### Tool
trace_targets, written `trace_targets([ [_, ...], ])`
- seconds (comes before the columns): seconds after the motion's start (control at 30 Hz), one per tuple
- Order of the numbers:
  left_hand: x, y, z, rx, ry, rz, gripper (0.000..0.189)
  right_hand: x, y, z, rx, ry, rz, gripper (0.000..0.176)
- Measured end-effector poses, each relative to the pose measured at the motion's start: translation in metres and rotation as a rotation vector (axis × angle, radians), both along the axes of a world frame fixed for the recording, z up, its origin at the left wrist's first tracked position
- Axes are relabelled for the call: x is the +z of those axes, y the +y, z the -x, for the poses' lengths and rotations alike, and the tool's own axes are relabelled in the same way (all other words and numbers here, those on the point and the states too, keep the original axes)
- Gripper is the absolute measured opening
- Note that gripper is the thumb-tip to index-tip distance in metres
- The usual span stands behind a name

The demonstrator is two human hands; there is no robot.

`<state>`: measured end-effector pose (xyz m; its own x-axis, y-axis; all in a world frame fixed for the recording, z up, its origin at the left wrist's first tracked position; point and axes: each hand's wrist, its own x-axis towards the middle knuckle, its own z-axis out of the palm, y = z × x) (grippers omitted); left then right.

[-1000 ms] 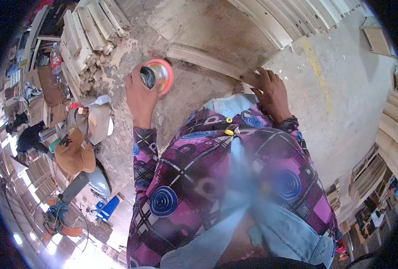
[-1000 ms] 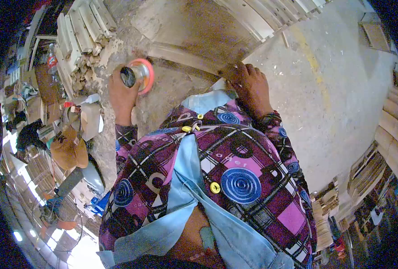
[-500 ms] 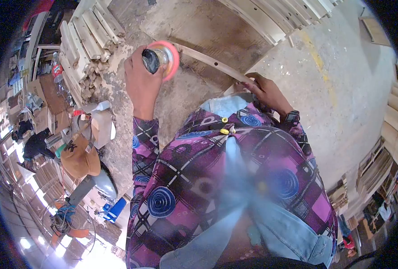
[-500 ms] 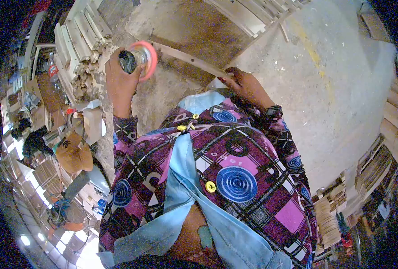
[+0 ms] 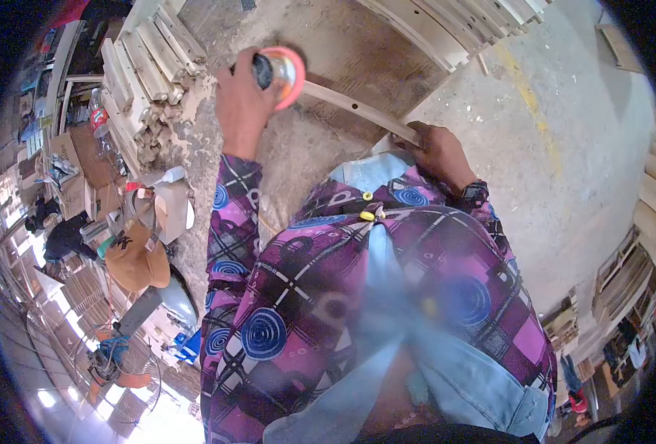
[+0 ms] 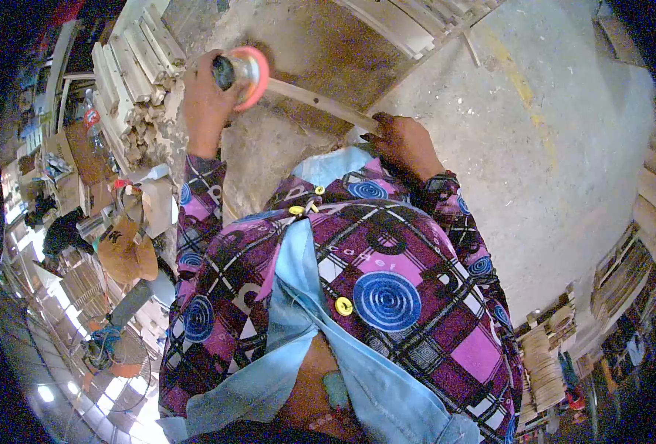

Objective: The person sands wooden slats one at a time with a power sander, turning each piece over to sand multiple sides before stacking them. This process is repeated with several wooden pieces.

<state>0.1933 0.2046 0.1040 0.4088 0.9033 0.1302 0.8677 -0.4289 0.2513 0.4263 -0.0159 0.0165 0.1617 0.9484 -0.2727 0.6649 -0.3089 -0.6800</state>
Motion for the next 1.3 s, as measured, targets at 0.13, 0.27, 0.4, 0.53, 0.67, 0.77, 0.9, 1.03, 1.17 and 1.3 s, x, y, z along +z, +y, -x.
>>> trace_targets([
  [0.13, 0.009, 0.004, -0.004, 0.053, 0.057, -0.003, 0.063, -0.005, -0.003, 0.001, -0.003, -0.008, -0.002, 0.036],
  [0.27, 0.009, -0.005, -0.008, -0.002, 0.054, 0.015, 0.063, 0.005, -0.001, 0.001, -0.011, -0.004, 0.007, 0.038],
  [0.4, 0.006, 0.005, -0.005, 0.040, 0.061, -0.021, 0.063, 0.003, -0.002, -0.002, -0.009, 0.007, 0.018, 0.038],
  [0.53, 0.004, 0.003, -0.004, 0.021, 0.066, -0.043, 0.063, 0.003, 0.000, -0.003, 0.006, -0.006, 0.023, 0.036],
  [0.67, 0.006, -0.002, -0.008, -0.058, 0.048, -0.026, 0.062, 0.004, -0.002, -0.004, -0.002, 0.006, 0.041, 0.038],
  [0.77, 0.007, 0.002, -0.007, -0.017, 0.054, -0.013, 0.063, 0.000, -0.002, -0.003, -0.022, -0.002, 0.010, 0.037],
  [0.9, 0.006, -0.004, -0.007, -0.063, 0.044, -0.050, 0.063, 0.000, -0.001, -0.004, -0.018, -0.008, 0.046, 0.037],
  [1.03, 0.009, -0.008, -0.009, -0.080, 0.031, -0.019, 0.063, -0.005, -0.004, -0.008, 0.000, -0.030, 0.000, 0.038],
  [1.17, 0.015, -0.004, -0.003, 0.002, 0.047, -0.013, 0.062, 0.002, -0.001, -0.007, -0.023, -0.021, 0.049, 0.038],
  [1.3, 0.010, -0.016, -0.006, -0.072, 0.042, -0.019, 0.061, 0.005, 0.001, -0.009, -0.006, -0.003, 0.075, 0.037],
])
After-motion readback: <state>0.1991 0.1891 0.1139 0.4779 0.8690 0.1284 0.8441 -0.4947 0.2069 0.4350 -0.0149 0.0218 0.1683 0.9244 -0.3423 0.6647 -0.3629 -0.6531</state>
